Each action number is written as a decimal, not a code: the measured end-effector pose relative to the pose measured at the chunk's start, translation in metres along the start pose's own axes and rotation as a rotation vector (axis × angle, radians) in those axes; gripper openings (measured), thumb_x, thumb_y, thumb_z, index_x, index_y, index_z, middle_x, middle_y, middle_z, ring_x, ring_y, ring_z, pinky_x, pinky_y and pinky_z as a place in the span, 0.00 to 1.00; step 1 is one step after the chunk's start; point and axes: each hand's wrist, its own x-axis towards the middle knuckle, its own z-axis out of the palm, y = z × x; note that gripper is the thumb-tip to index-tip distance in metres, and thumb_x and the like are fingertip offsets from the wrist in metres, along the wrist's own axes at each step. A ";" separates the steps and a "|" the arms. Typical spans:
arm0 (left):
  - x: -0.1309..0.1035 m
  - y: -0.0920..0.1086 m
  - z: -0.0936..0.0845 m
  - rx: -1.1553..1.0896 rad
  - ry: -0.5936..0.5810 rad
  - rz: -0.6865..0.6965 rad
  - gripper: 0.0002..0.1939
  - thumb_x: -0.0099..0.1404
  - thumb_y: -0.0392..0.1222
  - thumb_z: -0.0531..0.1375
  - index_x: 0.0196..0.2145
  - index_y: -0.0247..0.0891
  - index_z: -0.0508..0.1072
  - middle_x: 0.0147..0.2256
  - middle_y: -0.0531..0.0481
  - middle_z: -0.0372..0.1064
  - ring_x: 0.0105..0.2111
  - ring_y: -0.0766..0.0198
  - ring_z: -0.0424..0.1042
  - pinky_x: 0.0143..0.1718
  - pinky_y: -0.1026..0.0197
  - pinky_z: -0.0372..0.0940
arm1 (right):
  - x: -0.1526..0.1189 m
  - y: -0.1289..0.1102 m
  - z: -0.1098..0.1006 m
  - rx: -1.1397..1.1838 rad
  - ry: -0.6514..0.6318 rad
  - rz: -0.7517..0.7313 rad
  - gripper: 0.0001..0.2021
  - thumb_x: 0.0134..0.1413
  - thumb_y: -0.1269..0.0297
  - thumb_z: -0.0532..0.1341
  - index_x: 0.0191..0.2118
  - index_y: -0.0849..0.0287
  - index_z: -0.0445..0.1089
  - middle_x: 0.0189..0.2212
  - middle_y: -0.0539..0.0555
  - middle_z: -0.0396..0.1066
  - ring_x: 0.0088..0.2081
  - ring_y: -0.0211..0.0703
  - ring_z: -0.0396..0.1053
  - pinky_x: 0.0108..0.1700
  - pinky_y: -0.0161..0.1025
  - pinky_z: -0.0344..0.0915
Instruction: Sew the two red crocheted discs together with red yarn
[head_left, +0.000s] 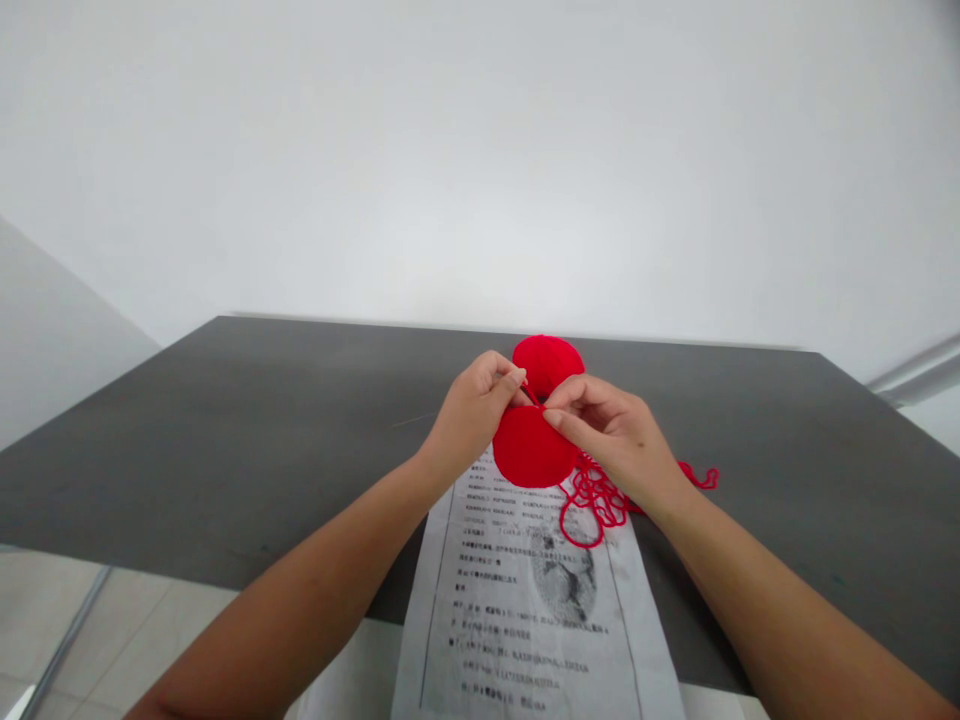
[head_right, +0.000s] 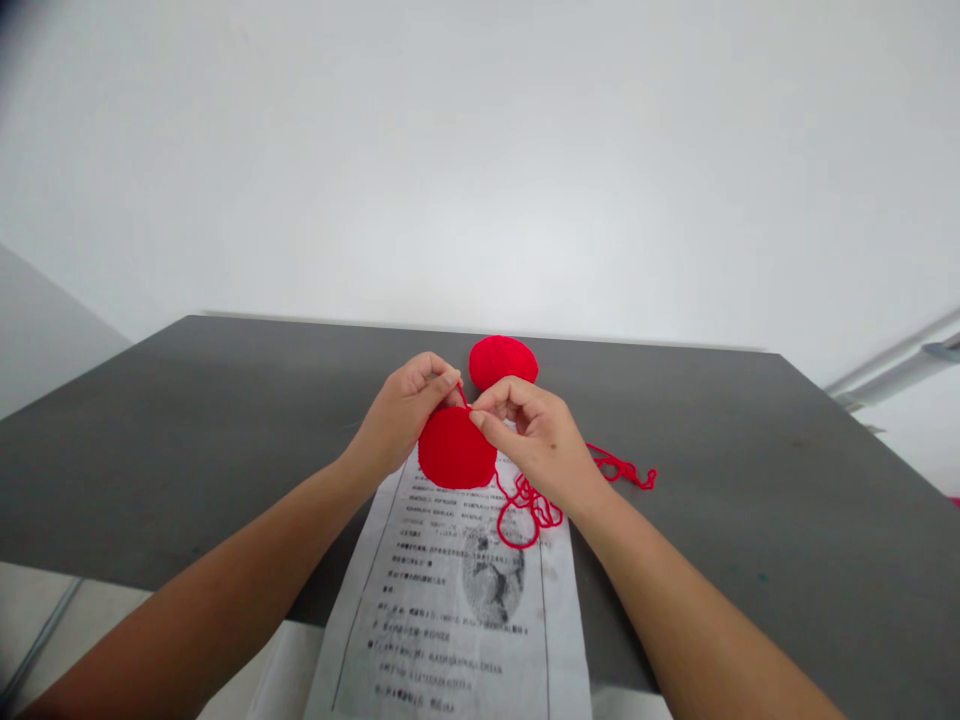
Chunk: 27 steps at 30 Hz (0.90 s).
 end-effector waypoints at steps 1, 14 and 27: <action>0.000 0.000 0.000 -0.010 -0.003 -0.001 0.10 0.64 0.46 0.58 0.28 0.39 0.67 0.22 0.56 0.68 0.22 0.68 0.64 0.26 0.65 0.58 | 0.000 0.000 0.000 0.001 0.000 0.003 0.07 0.52 0.63 0.65 0.27 0.58 0.70 0.24 0.49 0.66 0.27 0.37 0.61 0.31 0.36 0.59; 0.003 0.002 0.000 -0.129 -0.062 -0.048 0.11 0.61 0.47 0.61 0.28 0.37 0.68 0.23 0.55 0.69 0.22 0.69 0.65 0.28 0.64 0.60 | 0.001 0.003 0.000 0.160 -0.030 0.170 0.10 0.48 0.58 0.69 0.30 0.58 0.72 0.22 0.47 0.67 0.24 0.35 0.61 0.28 0.34 0.57; -0.002 0.011 -0.004 0.148 -0.052 0.159 0.04 0.59 0.40 0.61 0.30 0.37 0.72 0.31 0.51 0.72 0.35 0.63 0.70 0.39 0.61 0.64 | 0.003 0.004 -0.002 0.085 0.166 0.091 0.09 0.48 0.59 0.68 0.30 0.58 0.72 0.23 0.48 0.68 0.25 0.36 0.63 0.29 0.35 0.60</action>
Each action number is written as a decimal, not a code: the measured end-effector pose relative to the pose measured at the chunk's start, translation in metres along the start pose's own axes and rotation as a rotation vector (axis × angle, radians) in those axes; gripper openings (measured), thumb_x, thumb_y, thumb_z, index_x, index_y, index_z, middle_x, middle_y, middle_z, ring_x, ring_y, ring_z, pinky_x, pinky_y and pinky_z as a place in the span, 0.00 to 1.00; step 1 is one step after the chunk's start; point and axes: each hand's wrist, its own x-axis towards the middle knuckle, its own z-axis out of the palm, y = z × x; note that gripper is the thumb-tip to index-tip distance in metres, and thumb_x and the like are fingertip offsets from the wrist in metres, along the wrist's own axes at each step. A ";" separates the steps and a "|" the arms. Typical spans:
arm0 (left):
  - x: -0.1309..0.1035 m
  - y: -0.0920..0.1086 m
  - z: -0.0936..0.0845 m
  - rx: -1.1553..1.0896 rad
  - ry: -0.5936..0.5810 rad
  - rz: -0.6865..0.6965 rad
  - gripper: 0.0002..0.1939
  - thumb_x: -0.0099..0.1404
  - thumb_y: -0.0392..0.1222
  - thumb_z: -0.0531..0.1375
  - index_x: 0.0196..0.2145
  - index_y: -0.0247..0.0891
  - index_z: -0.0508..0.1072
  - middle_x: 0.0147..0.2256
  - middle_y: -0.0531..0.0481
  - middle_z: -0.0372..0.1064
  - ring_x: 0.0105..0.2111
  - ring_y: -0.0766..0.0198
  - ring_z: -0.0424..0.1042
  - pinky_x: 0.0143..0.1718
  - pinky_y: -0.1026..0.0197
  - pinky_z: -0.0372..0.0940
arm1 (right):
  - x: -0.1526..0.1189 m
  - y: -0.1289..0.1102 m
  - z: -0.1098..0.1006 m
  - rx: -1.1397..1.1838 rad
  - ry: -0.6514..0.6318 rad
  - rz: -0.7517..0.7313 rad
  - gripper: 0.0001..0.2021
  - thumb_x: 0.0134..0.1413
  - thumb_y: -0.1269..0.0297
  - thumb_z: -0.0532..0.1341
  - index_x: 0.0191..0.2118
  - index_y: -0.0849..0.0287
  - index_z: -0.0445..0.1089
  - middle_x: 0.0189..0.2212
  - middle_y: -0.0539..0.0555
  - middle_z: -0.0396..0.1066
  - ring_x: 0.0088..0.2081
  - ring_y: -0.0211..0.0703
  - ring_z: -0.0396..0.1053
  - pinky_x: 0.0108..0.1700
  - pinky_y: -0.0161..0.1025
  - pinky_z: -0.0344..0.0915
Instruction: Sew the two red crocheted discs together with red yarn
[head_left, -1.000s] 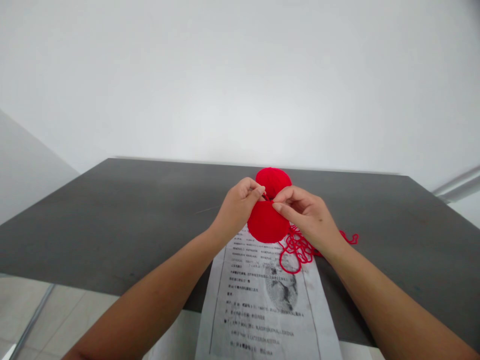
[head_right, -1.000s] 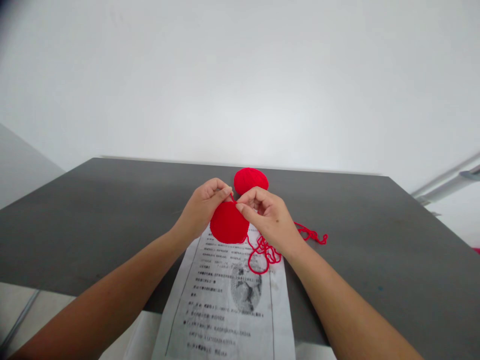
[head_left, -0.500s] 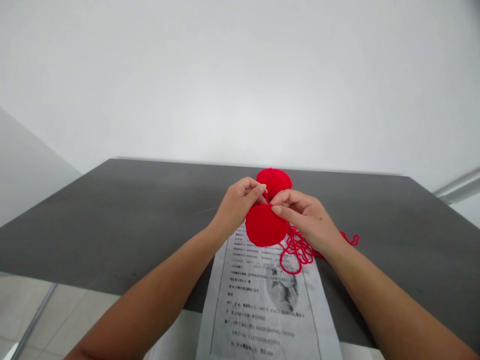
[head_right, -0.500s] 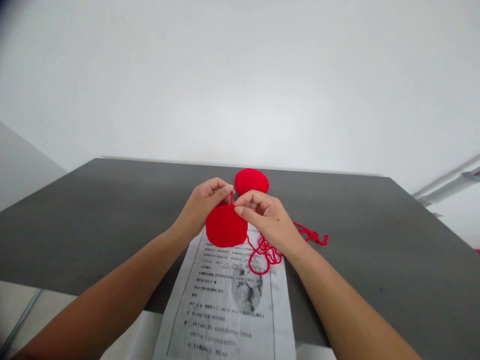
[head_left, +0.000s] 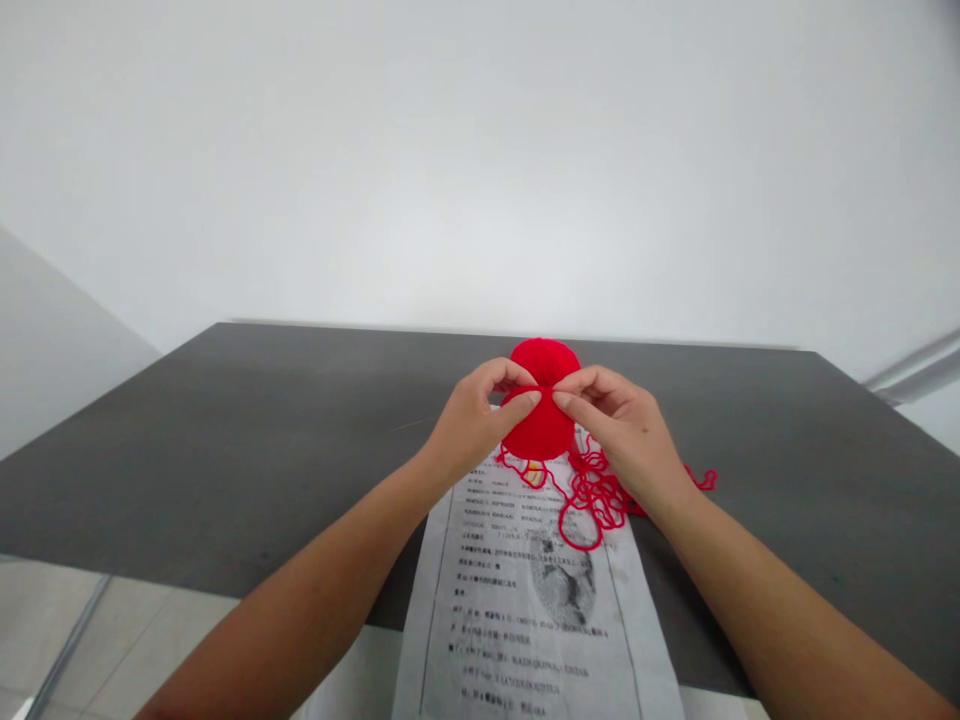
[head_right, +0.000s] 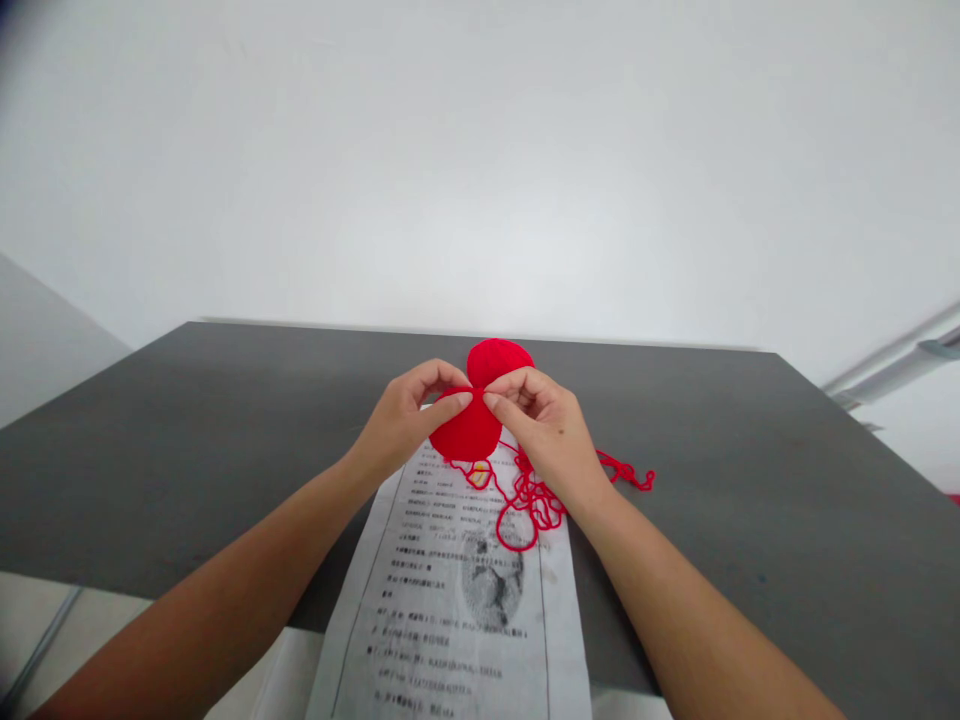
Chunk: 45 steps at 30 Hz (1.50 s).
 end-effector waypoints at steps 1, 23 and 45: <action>0.000 -0.001 0.000 -0.015 -0.012 -0.012 0.04 0.58 0.39 0.61 0.30 0.37 0.72 0.31 0.51 0.72 0.34 0.63 0.70 0.37 0.62 0.64 | 0.000 0.000 0.000 0.000 0.008 -0.005 0.09 0.49 0.59 0.68 0.30 0.58 0.72 0.23 0.48 0.68 0.26 0.37 0.63 0.30 0.35 0.60; 0.004 -0.006 -0.003 -0.080 -0.003 -0.006 0.09 0.58 0.44 0.65 0.31 0.36 0.73 0.31 0.51 0.72 0.32 0.65 0.69 0.37 0.62 0.64 | 0.003 0.006 -0.001 -0.013 -0.036 -0.159 0.08 0.50 0.66 0.67 0.37 0.57 0.71 0.27 0.47 0.68 0.28 0.36 0.65 0.33 0.35 0.63; 0.005 -0.008 -0.008 -0.387 -0.279 -0.111 0.11 0.55 0.41 0.69 0.34 0.34 0.77 0.31 0.51 0.74 0.30 0.67 0.71 0.35 0.64 0.65 | 0.000 0.001 -0.005 0.207 -0.187 0.080 0.19 0.58 0.51 0.64 0.25 0.59 0.62 0.14 0.40 0.51 0.16 0.27 0.44 0.18 0.30 0.41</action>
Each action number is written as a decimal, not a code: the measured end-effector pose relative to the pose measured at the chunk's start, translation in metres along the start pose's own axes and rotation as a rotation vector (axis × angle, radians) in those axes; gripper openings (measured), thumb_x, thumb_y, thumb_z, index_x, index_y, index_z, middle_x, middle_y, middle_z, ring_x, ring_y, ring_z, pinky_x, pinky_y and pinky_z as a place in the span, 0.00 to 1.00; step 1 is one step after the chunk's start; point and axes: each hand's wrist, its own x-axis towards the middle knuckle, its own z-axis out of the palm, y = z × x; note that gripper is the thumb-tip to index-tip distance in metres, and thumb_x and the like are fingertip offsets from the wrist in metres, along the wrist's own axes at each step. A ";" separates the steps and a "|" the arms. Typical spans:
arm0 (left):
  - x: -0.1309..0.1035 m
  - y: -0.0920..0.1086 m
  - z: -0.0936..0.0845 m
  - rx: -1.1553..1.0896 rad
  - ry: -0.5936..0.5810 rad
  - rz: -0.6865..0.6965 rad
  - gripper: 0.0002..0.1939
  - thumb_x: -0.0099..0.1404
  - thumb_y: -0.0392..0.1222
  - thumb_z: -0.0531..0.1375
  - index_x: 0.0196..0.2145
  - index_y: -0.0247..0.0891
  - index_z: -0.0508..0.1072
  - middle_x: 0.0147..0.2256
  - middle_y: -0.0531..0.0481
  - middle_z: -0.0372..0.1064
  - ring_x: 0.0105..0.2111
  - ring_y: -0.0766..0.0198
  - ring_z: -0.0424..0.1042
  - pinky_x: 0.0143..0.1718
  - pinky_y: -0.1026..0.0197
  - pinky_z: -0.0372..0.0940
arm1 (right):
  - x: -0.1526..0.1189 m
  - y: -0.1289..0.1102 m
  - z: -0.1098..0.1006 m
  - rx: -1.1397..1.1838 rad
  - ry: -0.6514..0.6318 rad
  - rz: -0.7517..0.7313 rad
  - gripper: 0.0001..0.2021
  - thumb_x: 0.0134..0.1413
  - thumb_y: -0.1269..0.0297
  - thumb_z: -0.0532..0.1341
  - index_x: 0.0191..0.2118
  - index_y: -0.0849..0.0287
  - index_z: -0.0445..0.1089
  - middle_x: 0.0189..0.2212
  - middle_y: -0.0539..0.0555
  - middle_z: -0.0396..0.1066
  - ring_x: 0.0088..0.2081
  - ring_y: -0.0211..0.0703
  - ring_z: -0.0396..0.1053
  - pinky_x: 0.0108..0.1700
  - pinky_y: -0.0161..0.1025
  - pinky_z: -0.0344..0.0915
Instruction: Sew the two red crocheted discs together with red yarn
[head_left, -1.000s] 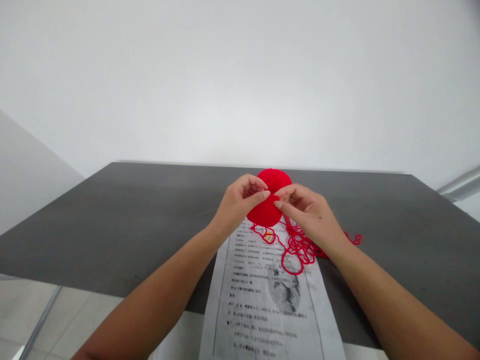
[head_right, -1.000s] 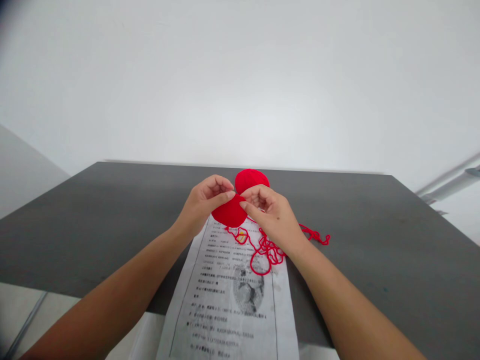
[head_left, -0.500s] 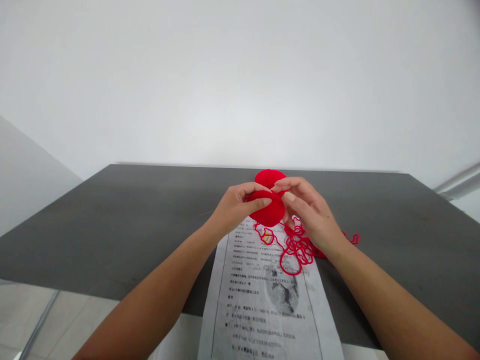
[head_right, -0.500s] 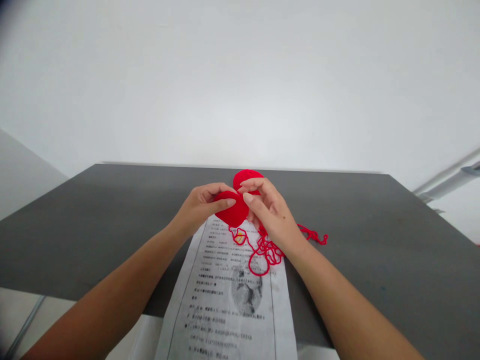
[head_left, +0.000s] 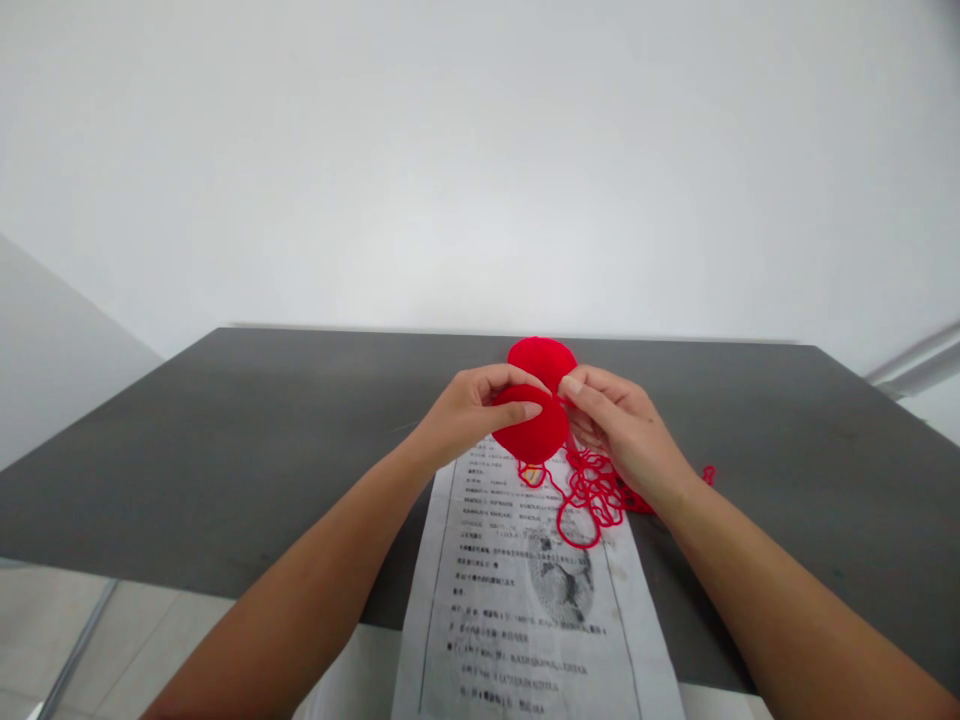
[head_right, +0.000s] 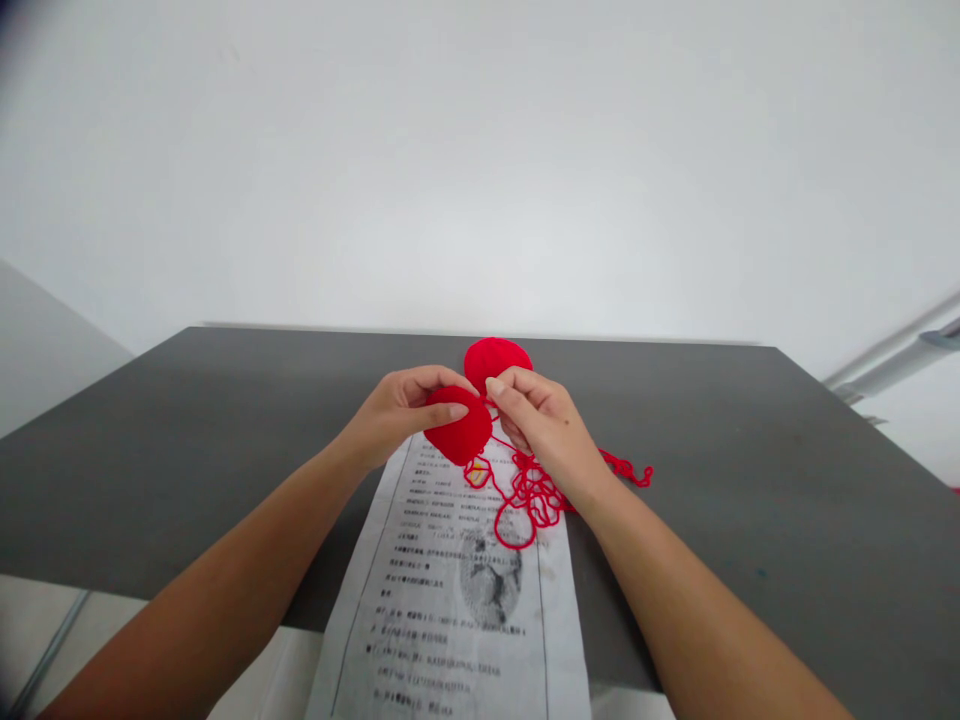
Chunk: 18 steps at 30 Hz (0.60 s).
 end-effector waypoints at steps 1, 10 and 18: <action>0.000 0.000 0.000 -0.024 0.012 -0.007 0.11 0.54 0.42 0.69 0.33 0.34 0.77 0.30 0.52 0.73 0.29 0.68 0.70 0.34 0.64 0.64 | 0.000 0.000 -0.001 0.014 0.022 -0.011 0.18 0.57 0.53 0.65 0.26 0.59 0.63 0.14 0.40 0.50 0.16 0.27 0.43 0.18 0.30 0.40; 0.000 0.001 0.001 -0.126 0.045 -0.075 0.12 0.52 0.45 0.69 0.29 0.34 0.75 0.24 0.54 0.69 0.23 0.71 0.66 0.29 0.66 0.61 | 0.000 -0.002 -0.001 -0.198 0.118 -0.140 0.11 0.56 0.59 0.65 0.28 0.59 0.68 0.16 0.42 0.53 0.18 0.29 0.47 0.20 0.32 0.44; -0.001 0.003 -0.001 0.160 0.094 -0.004 0.08 0.56 0.43 0.65 0.30 0.35 0.75 0.27 0.54 0.70 0.25 0.70 0.66 0.31 0.65 0.61 | -0.003 -0.002 -0.001 -0.580 0.117 -0.427 0.03 0.60 0.68 0.58 0.34 0.58 0.68 0.25 0.48 0.64 0.24 0.35 0.61 0.26 0.35 0.58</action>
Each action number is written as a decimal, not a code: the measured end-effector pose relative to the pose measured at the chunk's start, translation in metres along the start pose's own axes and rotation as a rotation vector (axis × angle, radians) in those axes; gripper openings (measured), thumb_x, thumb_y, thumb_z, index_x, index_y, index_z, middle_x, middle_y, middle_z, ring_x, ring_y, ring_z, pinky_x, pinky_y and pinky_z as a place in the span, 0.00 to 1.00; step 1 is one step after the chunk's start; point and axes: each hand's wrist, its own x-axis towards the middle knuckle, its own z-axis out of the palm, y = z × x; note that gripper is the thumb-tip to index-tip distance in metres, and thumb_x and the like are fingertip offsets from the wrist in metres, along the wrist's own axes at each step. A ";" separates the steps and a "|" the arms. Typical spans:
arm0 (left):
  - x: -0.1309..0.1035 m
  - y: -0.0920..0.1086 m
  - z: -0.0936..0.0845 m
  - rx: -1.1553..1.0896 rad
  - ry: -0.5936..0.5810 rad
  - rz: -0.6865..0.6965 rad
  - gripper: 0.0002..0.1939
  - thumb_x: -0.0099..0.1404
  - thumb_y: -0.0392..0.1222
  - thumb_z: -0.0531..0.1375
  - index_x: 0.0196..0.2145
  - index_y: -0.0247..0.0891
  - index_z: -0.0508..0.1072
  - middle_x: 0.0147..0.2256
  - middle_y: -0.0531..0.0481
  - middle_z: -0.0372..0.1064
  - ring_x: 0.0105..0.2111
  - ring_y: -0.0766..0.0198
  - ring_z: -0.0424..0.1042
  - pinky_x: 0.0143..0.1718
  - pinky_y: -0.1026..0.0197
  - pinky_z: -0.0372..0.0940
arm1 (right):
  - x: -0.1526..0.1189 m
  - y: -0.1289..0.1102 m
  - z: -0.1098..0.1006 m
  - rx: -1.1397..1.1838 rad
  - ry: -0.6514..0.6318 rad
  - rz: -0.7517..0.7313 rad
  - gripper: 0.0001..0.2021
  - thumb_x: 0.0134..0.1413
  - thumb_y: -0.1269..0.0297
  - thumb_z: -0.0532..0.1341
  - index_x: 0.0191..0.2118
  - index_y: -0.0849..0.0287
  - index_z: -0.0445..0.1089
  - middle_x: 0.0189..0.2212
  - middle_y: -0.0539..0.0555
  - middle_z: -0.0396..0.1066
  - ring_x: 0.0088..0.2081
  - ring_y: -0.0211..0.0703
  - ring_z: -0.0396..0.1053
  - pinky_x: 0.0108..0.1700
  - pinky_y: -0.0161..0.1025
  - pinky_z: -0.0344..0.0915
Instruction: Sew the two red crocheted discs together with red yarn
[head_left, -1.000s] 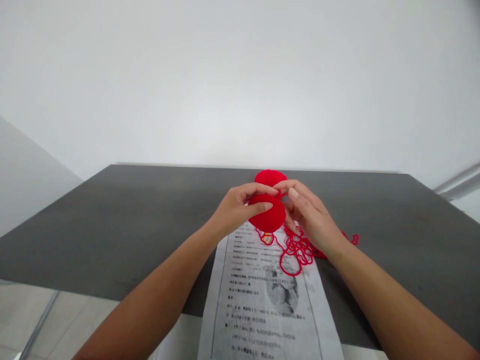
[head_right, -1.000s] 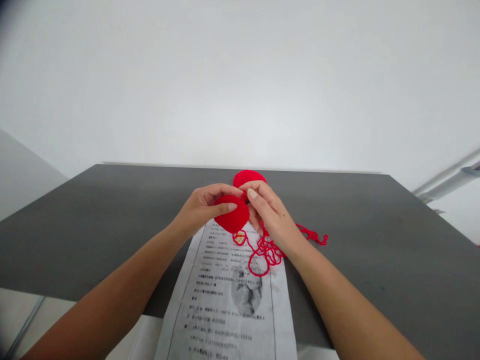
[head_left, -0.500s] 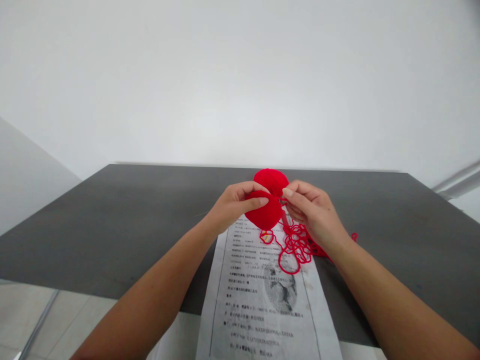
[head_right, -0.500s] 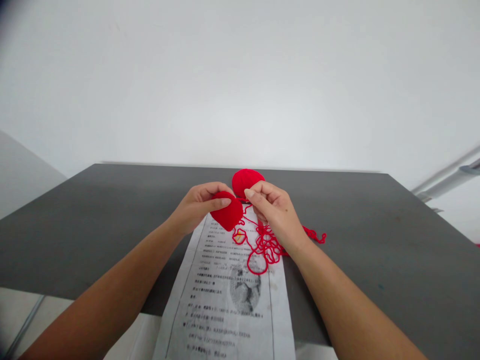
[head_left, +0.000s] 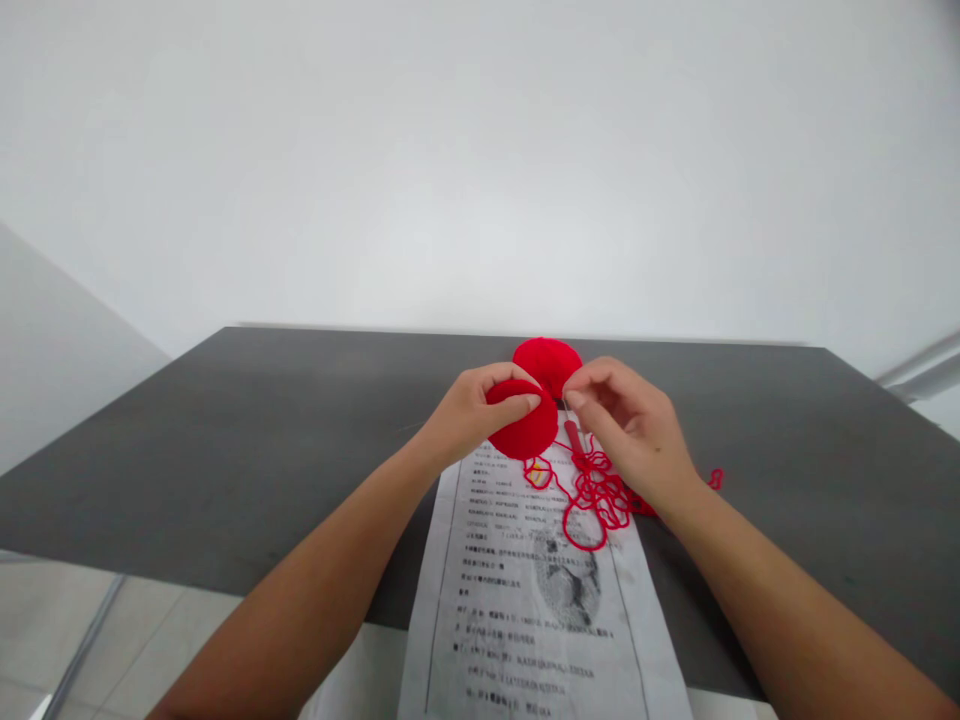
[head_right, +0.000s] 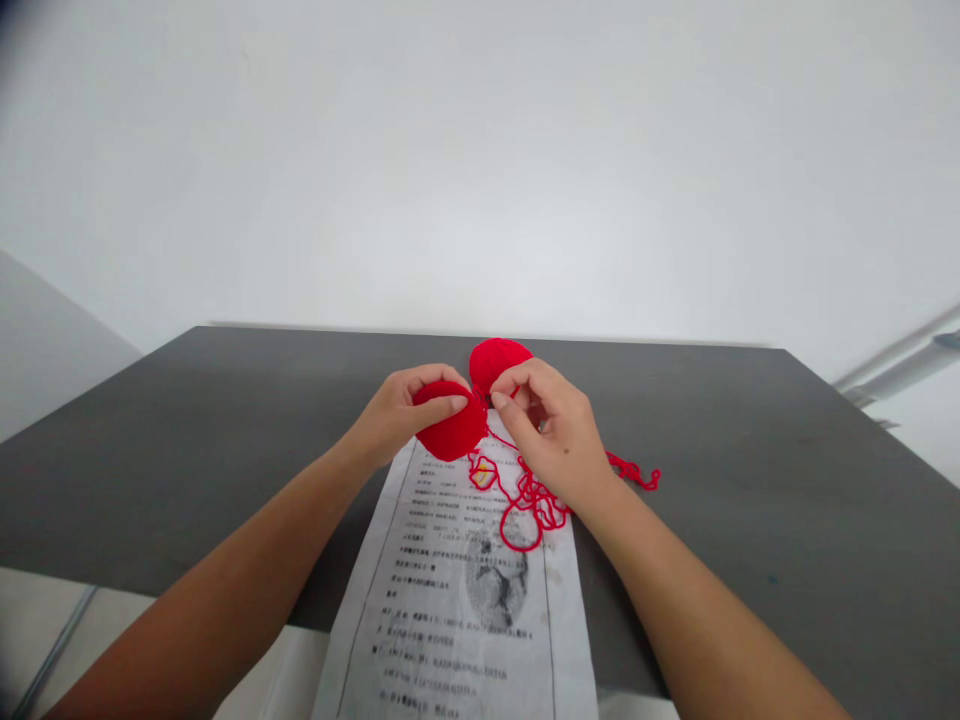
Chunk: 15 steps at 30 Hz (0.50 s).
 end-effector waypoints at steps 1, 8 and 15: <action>0.000 0.001 0.000 0.033 0.004 0.007 0.08 0.56 0.43 0.64 0.30 0.35 0.75 0.26 0.54 0.70 0.26 0.69 0.66 0.31 0.65 0.62 | 0.000 0.000 -0.001 -0.075 -0.020 -0.081 0.04 0.60 0.70 0.58 0.34 0.58 0.68 0.26 0.49 0.65 0.25 0.36 0.62 0.27 0.35 0.60; 0.000 0.005 0.000 0.086 0.012 -0.026 0.08 0.56 0.43 0.63 0.29 0.34 0.74 0.25 0.54 0.69 0.25 0.69 0.66 0.29 0.65 0.61 | -0.001 0.003 -0.005 -0.294 -0.112 -0.403 0.05 0.61 0.72 0.57 0.41 0.57 0.68 0.30 0.53 0.71 0.29 0.40 0.68 0.33 0.38 0.66; 0.000 0.004 0.001 0.055 0.003 -0.065 0.09 0.54 0.44 0.64 0.28 0.35 0.74 0.24 0.54 0.69 0.24 0.68 0.66 0.28 0.65 0.60 | 0.002 0.004 -0.007 -0.283 -0.130 -0.419 0.04 0.63 0.70 0.57 0.39 0.55 0.68 0.32 0.55 0.74 0.33 0.42 0.71 0.37 0.40 0.68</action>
